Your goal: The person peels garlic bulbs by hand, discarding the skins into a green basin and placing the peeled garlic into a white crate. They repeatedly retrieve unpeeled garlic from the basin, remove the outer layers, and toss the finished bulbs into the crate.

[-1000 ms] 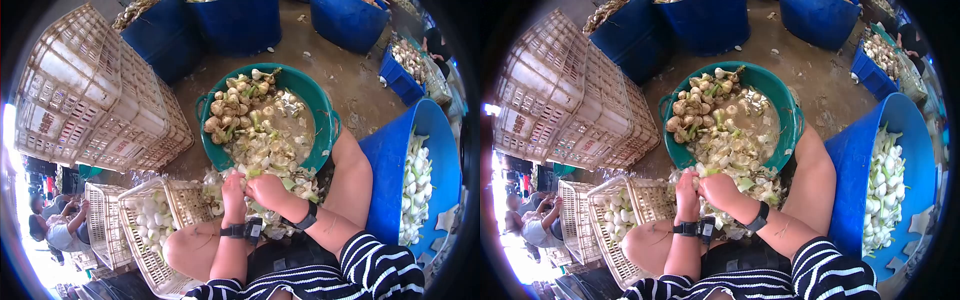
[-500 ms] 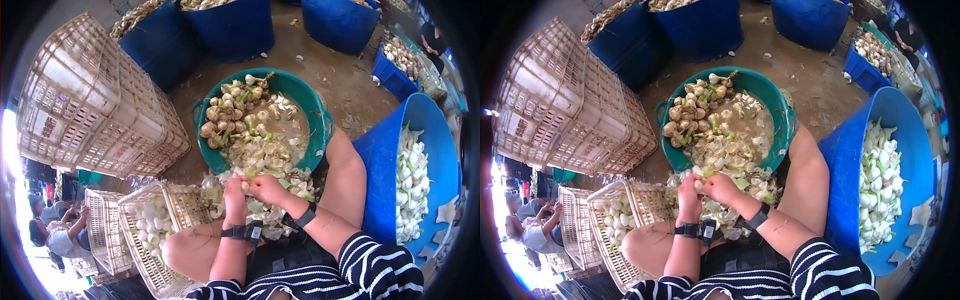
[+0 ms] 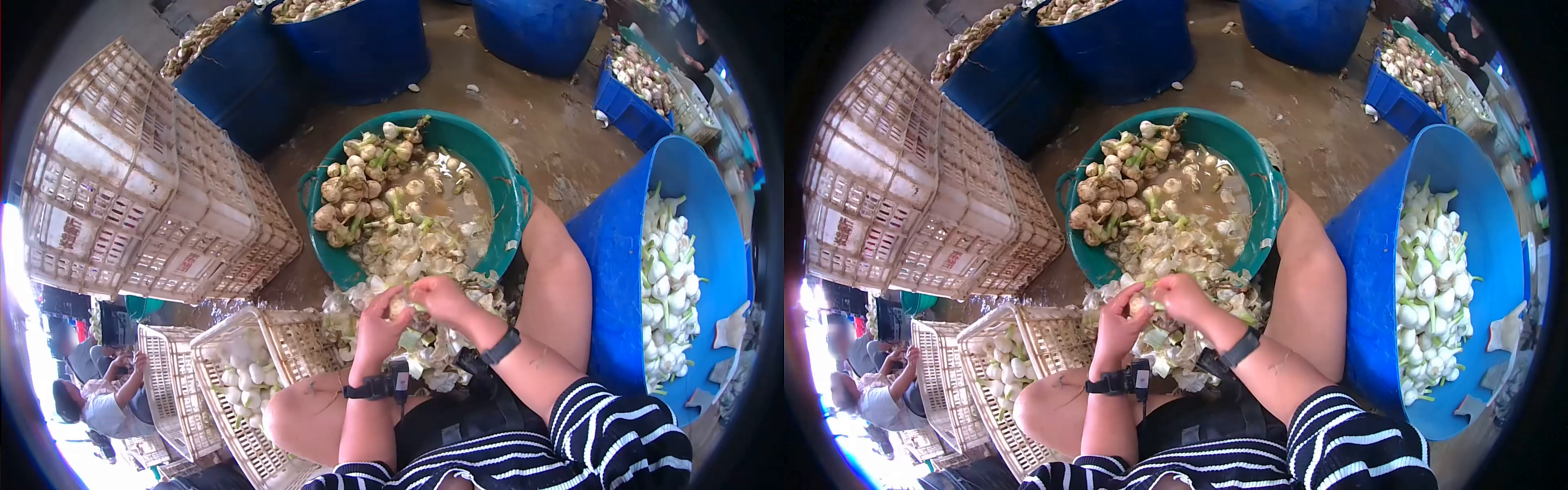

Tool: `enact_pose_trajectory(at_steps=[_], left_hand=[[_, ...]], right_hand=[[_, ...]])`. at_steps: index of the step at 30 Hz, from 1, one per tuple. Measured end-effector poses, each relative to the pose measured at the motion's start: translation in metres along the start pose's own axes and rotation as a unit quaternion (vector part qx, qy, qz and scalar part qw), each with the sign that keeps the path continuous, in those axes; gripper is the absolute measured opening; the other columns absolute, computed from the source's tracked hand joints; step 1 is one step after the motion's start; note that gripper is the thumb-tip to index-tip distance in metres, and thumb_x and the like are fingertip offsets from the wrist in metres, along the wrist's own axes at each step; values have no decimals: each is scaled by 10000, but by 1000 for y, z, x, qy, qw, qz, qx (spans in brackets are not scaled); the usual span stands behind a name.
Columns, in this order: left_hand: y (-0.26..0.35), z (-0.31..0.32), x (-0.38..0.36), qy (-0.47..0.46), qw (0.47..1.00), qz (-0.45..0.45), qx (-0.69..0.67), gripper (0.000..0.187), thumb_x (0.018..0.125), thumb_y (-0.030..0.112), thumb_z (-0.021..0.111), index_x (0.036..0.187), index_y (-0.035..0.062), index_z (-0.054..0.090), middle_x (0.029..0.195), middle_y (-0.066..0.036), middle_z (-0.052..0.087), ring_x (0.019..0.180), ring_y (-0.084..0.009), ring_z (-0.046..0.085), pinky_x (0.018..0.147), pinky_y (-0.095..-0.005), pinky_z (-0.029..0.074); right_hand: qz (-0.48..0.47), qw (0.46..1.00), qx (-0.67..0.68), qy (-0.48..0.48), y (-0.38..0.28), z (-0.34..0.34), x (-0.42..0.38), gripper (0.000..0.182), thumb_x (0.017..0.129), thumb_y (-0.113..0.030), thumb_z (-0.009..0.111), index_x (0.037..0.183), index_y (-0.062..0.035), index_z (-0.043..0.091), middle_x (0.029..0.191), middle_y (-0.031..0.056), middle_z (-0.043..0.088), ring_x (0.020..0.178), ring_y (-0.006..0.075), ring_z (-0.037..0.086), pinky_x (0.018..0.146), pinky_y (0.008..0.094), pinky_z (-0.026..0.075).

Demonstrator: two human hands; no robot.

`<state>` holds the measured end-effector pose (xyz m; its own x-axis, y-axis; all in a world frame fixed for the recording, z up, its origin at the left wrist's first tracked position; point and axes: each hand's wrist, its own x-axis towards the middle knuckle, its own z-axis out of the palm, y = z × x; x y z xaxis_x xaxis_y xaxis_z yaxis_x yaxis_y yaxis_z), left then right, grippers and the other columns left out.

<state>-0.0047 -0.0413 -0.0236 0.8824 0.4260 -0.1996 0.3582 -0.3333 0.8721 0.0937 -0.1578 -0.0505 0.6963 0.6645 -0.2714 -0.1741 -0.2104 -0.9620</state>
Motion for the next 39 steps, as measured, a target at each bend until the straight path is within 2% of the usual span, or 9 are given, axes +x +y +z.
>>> enact_pose_trajectory(at_steps=[1,9,12,16,20,22,23,31,39], left_hand=[[0,1,0,-3,1000,1,1,403,709,32,672,1100,21,575,936,-69,609,847,-120,562,738,-234,446],[8,17,-3,88,943,270,175,314,703,-121,532,970,8,634,1148,-157,567,1156,-296,480,909,-361,416],[0,18,2,174,885,-144,-407,174,878,71,503,1004,3,602,1013,-107,615,1034,-225,558,845,-326,490],[-31,1,12,153,636,-230,-720,257,907,257,481,1033,45,553,957,-44,604,766,-146,588,599,-203,507],[-30,-6,3,159,685,-126,-700,224,889,242,529,981,43,572,922,-50,614,737,-130,581,575,-212,488],[-13,1,5,225,799,-109,-546,212,881,226,545,961,33,583,889,-40,609,719,-117,573,581,-210,480],[-6,5,6,286,880,-85,-370,201,873,210,562,941,23,594,855,-31,603,701,-103,564,587,-208,471],[14,14,-5,363,924,117,-6,149,833,71,587,933,-34,622,835,-50,575,770,-108,554,656,-240,465],[8,11,5,317,822,-101,-462,183,875,125,519,910,-29,612,880,-83,598,697,-142,575,646,-273,494]], right_hand=[[165,975,149,-28,4,-5,6,143,831,-161,576,830,-22,612,662,49,595,561,157,554,470,276,439],[188,957,219,-32,-13,-13,1,140,854,-145,569,904,-20,608,824,22,605,707,104,549,531,238,459],[-19,980,179,-80,-35,-6,-21,114,866,-136,561,893,-31,596,878,22,605,801,121,558,739,270,445],[-174,973,103,-113,-38,-18,-46,132,855,-98,552,955,-24,595,925,82,626,850,172,579,761,310,451],[-122,956,264,36,-53,-52,-30,199,826,-124,569,998,-27,595,903,94,622,802,202,589,727,315,464],[-220,883,-407,73,-60,-49,-24,244,784,-141,585,1002,-32,588,884,134,611,788,287,584,697,359,468],[-252,844,-474,21,-51,-45,-17,249,752,-146,588,972,-27,579,888,168,595,810,330,570,680,402,465],[-151,954,-248,78,-67,18,-10,221,719,-224,614,638,-26,562,598,143,568,576,321,572,546,401,459],[-108,939,-309,107,-12,-14,5,204,738,-201,561,640,-23,578,645,180,564,625,353,559,557,422,448]])
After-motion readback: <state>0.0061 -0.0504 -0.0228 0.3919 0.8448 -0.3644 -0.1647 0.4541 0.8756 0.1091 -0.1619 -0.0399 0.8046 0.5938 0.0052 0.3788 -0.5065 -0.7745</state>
